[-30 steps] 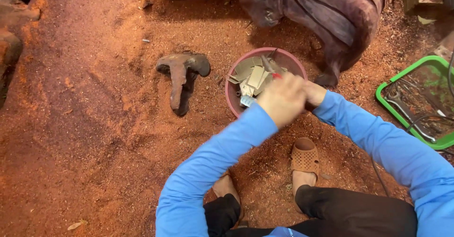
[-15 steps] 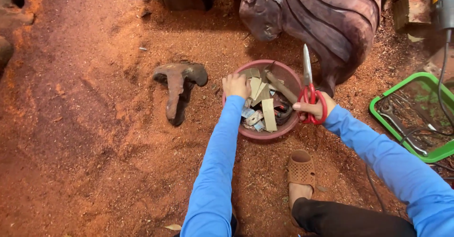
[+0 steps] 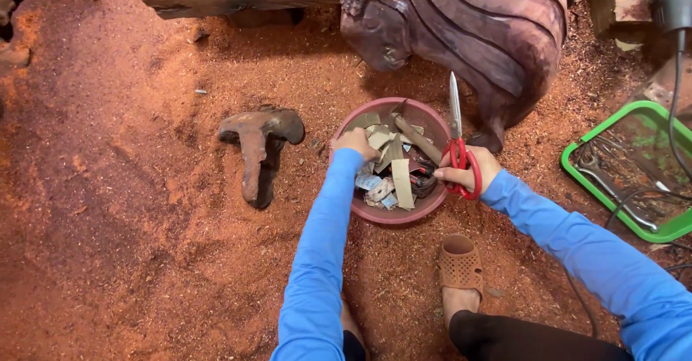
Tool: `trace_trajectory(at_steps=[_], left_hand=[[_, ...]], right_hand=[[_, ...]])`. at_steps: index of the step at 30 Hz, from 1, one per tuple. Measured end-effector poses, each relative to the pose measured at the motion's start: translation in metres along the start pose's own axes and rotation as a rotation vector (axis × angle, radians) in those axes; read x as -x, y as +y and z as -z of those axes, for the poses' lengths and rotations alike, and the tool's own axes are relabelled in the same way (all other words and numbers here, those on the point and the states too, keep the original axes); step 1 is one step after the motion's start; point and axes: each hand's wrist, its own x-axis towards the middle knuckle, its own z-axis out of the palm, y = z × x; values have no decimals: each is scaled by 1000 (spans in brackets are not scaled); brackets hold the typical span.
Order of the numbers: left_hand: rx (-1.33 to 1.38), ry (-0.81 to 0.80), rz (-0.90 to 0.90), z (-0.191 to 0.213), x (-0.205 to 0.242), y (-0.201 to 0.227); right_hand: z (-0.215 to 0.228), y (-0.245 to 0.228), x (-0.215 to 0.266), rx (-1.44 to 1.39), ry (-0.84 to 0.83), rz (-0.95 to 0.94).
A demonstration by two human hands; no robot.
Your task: Cutting sandpaper strips into smaller pieces using scissors and collecting them in a bowl.
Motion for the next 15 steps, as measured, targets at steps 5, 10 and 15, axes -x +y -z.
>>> trace_trajectory(at_steps=[5,10,15], left_hand=[[-130,104,0,1,-43,-29],[-67,245,37,-19,-54,-40],[-111,363,77,-45,-61,-46]], right_hand=[[-5,-3,1,-97,-22,35],[-4,3,-9,-129,-40,81],[2,23,-18,159,39,30]])
